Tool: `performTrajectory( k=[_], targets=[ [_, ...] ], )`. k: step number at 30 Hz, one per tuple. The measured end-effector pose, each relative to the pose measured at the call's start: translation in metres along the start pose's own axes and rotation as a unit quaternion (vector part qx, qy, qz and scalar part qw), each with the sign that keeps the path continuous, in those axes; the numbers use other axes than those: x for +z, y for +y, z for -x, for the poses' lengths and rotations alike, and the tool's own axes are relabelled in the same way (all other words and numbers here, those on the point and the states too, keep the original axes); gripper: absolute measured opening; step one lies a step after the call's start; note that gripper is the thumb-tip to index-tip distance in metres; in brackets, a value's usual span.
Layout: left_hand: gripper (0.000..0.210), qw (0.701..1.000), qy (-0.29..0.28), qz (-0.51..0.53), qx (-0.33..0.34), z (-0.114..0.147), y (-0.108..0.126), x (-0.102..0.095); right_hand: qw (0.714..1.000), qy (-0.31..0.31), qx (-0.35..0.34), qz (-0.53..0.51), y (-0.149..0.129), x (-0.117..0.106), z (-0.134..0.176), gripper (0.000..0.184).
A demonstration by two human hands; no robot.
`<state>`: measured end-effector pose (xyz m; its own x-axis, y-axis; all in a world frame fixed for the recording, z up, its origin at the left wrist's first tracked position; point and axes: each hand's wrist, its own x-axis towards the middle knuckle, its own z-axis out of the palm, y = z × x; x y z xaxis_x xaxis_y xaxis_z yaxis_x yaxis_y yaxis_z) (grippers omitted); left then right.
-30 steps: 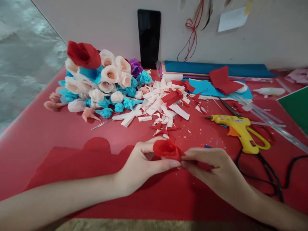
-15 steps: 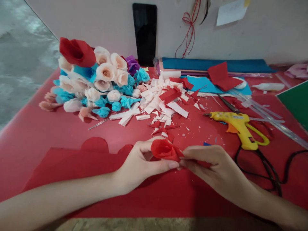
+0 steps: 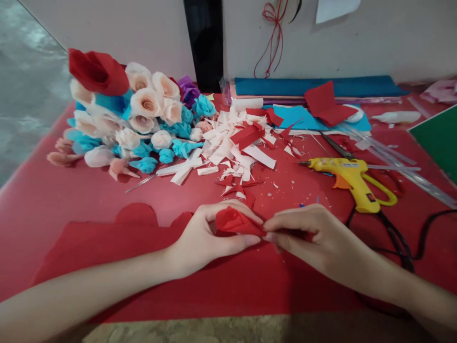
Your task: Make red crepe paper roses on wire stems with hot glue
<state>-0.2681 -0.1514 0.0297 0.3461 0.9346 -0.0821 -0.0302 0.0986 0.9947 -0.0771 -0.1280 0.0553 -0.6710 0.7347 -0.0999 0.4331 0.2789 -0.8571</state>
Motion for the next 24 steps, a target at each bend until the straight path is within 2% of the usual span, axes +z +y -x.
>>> performTrajectory(
  k=[5,12,16,24],
  targets=[
    [0.020,1.000,0.008,-0.024,0.002,0.002,0.003,0.001,0.994,0.059,-0.050,0.083,0.000,0.000,0.005,0.012],
    [0.035,0.996,0.013,-0.081,0.046,0.004,-0.003,-0.002,0.973,0.087,-0.101,0.190,0.000,0.003,0.011,0.016],
    [0.027,0.996,0.026,-0.079,0.041,0.004,-0.006,-0.001,0.948,0.109,-0.134,0.266,0.001,0.007,0.012,0.016],
    [0.020,0.999,0.012,-0.043,-0.017,0.002,-0.008,0.003,0.878,0.091,-0.199,0.425,-0.001,0.016,0.015,0.019]
  ],
)
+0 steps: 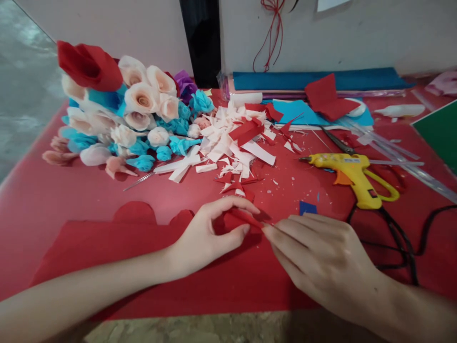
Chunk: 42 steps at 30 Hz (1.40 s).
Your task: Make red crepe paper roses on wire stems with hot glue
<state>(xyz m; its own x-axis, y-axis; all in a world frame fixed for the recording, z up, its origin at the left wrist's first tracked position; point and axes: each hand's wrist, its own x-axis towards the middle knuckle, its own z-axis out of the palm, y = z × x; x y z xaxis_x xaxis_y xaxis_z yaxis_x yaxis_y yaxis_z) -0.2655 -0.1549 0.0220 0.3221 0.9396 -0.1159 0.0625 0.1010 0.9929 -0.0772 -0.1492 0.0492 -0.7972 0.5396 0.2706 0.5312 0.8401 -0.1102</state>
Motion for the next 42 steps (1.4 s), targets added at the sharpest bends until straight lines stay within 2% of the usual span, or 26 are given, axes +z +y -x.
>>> performTrajectory(
  k=[3,7,14,19,25,29,34,42],
  targets=[
    [0.023,1.000,-0.003,0.021,-0.023,-0.001,0.000,0.000,0.999,0.007,-0.023,0.048,-0.001,0.002,0.002,0.020],
    [0.022,0.998,-0.007,0.047,-0.044,-0.002,0.001,0.000,0.998,0.004,-0.029,0.062,-0.001,0.003,0.004,0.021],
    [0.013,0.997,-0.025,0.052,-0.058,0.000,0.005,-0.004,0.998,-0.009,0.027,-0.055,0.005,-0.002,0.000,0.019],
    [0.015,0.998,-0.050,-0.025,-0.004,-0.002,0.009,-0.006,0.990,-0.029,0.067,-0.123,0.010,-0.006,0.001,0.017],
    [0.024,0.988,-0.061,-0.127,0.066,-0.003,0.008,-0.006,0.975,-0.090,0.107,-0.176,0.013,-0.008,0.005,0.019],
    [0.028,0.987,-0.059,-0.142,0.054,-0.002,0.008,-0.005,0.982,-0.066,0.088,-0.156,0.012,-0.010,0.003,0.019],
    [0.020,0.986,-0.066,-0.136,0.067,-0.005,0.008,-0.003,0.990,-0.044,0.056,-0.121,0.010,-0.010,0.001,0.019],
    [0.015,0.976,-0.056,-0.170,0.126,-0.003,0.005,-0.003,0.972,-0.102,0.104,-0.182,0.013,-0.009,0.003,0.019]
  ],
)
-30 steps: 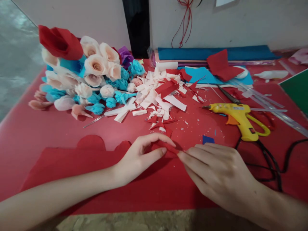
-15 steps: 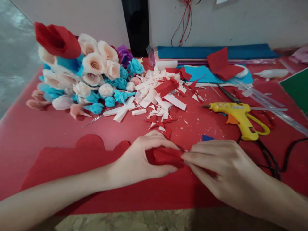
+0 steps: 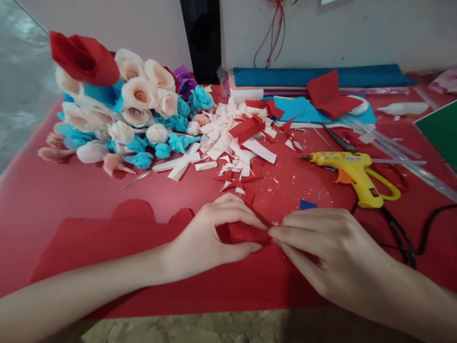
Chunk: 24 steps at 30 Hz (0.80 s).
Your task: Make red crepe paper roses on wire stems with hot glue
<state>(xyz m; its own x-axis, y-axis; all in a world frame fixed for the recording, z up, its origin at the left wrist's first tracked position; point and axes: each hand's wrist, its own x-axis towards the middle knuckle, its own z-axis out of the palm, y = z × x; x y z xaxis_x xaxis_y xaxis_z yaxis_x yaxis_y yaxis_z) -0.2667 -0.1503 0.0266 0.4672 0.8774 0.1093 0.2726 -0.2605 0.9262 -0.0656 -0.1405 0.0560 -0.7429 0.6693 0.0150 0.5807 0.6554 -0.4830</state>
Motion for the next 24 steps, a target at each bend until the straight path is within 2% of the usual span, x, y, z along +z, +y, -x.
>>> performTrajectory(
  k=[13,20,24],
  targets=[
    [0.019,1.000,0.016,-0.010,0.017,0.0010,0.0007,-0.0006,0.994,-0.020,0.027,-0.103,0.0032,-0.0013,-0.0052,0.020],
    [0.018,0.999,0.020,-0.021,0.026,0.0012,0.0004,-0.0008,0.994,-0.023,0.032,-0.105,0.0053,-0.0018,-0.0075,0.019],
    [0.018,1.000,0.027,0.002,-0.003,0.0025,0.0017,-0.0003,0.994,-0.009,0.037,-0.099,0.0056,0.0021,-0.0076,0.017]
  ],
)
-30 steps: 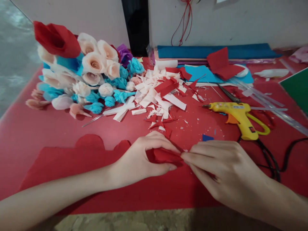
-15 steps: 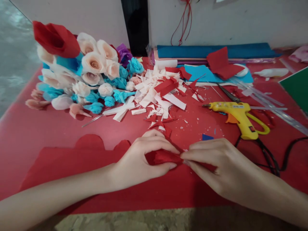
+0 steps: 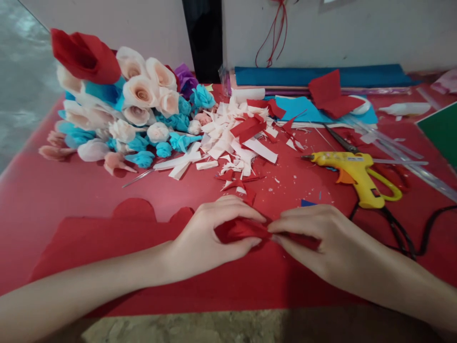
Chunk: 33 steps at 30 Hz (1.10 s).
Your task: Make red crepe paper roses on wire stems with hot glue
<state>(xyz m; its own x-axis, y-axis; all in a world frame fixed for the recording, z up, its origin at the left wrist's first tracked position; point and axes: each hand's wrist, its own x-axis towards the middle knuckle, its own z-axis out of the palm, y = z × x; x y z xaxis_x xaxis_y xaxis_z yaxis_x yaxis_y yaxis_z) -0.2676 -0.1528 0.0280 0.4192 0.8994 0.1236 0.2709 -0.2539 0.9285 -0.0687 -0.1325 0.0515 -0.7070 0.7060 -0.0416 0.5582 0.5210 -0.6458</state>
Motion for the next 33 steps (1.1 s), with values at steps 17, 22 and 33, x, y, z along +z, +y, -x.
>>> performTrajectory(
  k=[17,22,33],
  targets=[
    [0.021,0.999,0.034,0.032,-0.020,0.002,0.004,0.000,0.971,0.135,-0.107,0.165,-0.017,0.009,0.010,0.016],
    [0.022,0.999,0.040,0.001,-0.008,0.002,0.004,-0.002,0.972,0.125,-0.101,0.171,-0.015,0.012,0.007,0.017],
    [0.026,0.999,0.040,0.013,-0.026,0.003,0.002,0.001,0.948,0.103,-0.136,0.268,-0.012,0.013,0.004,0.019]
  ],
)
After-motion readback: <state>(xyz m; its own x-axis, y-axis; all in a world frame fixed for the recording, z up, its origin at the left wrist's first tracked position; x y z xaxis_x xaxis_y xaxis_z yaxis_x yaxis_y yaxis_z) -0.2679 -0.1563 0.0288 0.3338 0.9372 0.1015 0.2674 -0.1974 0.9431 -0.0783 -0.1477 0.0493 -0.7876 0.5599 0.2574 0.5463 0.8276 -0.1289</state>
